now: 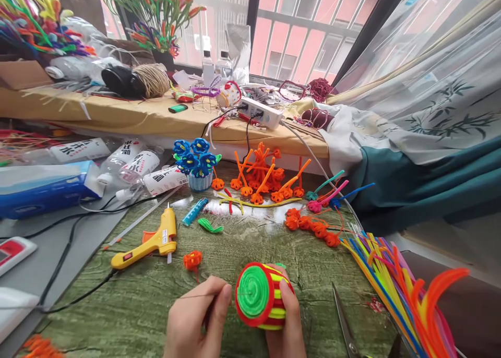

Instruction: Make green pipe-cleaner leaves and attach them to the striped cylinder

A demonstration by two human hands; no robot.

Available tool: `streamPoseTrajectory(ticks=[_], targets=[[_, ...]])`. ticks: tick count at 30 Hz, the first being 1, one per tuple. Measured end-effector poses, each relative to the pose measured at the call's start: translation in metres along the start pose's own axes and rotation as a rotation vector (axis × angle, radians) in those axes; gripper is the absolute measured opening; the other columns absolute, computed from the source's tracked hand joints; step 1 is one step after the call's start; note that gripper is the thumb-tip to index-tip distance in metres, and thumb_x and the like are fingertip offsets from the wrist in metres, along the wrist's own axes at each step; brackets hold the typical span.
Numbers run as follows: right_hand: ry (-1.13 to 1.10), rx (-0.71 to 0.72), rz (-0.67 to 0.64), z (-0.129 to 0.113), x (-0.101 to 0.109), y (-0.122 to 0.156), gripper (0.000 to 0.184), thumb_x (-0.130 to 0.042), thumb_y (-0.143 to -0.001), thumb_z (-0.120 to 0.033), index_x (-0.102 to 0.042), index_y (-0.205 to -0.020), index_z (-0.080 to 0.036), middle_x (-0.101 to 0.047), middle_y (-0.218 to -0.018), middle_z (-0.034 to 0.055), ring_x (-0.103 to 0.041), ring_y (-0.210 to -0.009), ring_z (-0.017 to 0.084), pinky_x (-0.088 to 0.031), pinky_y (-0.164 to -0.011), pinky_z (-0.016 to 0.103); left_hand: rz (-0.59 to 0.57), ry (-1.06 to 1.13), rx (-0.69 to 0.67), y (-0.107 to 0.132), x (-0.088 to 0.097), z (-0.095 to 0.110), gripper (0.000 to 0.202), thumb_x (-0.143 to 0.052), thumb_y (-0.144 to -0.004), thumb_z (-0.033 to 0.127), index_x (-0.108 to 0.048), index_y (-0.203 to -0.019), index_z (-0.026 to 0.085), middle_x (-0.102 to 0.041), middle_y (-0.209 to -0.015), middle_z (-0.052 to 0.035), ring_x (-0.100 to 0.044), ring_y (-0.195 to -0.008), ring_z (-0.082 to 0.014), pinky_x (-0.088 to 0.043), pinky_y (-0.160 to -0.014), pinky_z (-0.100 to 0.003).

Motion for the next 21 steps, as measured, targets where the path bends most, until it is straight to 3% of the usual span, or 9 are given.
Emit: streamPoseTrajectory(ticks=[10,17,21], targets=[[0.041,0.004,-0.048,-0.0023,-0.0031,0.0014,0.04,-0.073,-0.071,-0.057,-0.066,-0.091,-0.023,-0.072,-0.076,-0.0016,-0.066,-0.065,0.02,-0.051,-0.062,0.029,-0.066,0.038,-0.017,0.0014,-0.0066,0.0066,0.024,-0.049,-0.094,0.014,-0.057,-0.072,0.023,-0.052,-0.057,0.0046,-0.04,-0.045,-0.0108,-0.032,-0.044,-0.022],[0.017,-0.019,-0.091,-0.001,-0.0064,0.0068,0.038,-0.074,-0.072,-0.056,-0.067,-0.09,-0.024,-0.073,-0.08,-0.0018,-0.067,-0.067,0.02,-0.051,-0.065,0.028,0.024,0.036,-0.02,0.0024,-0.0026,0.0093,0.026,-0.048,-0.096,0.02,-0.055,-0.071,0.023,-0.051,-0.056,0.0051,-0.042,-0.045,-0.011,-0.033,-0.047,-0.023],[-0.008,-0.009,-0.085,0.0,-0.0055,0.0063,0.035,-0.072,-0.074,-0.056,-0.066,-0.09,-0.024,-0.074,-0.08,-0.0017,-0.067,-0.068,0.02,-0.052,-0.063,0.028,-0.035,0.042,-0.016,0.0046,-0.0076,0.0056,0.026,-0.048,-0.095,0.016,-0.055,-0.071,0.023,-0.05,-0.056,0.0053,-0.04,-0.045,-0.0108,-0.031,-0.045,-0.023]])
Point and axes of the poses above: each hand's wrist, its own y-axis away from the middle knuckle, its own x-axis out of the back of the hand, z = x × y, the point moved 6 cm from there along -y, towards the middle knuckle
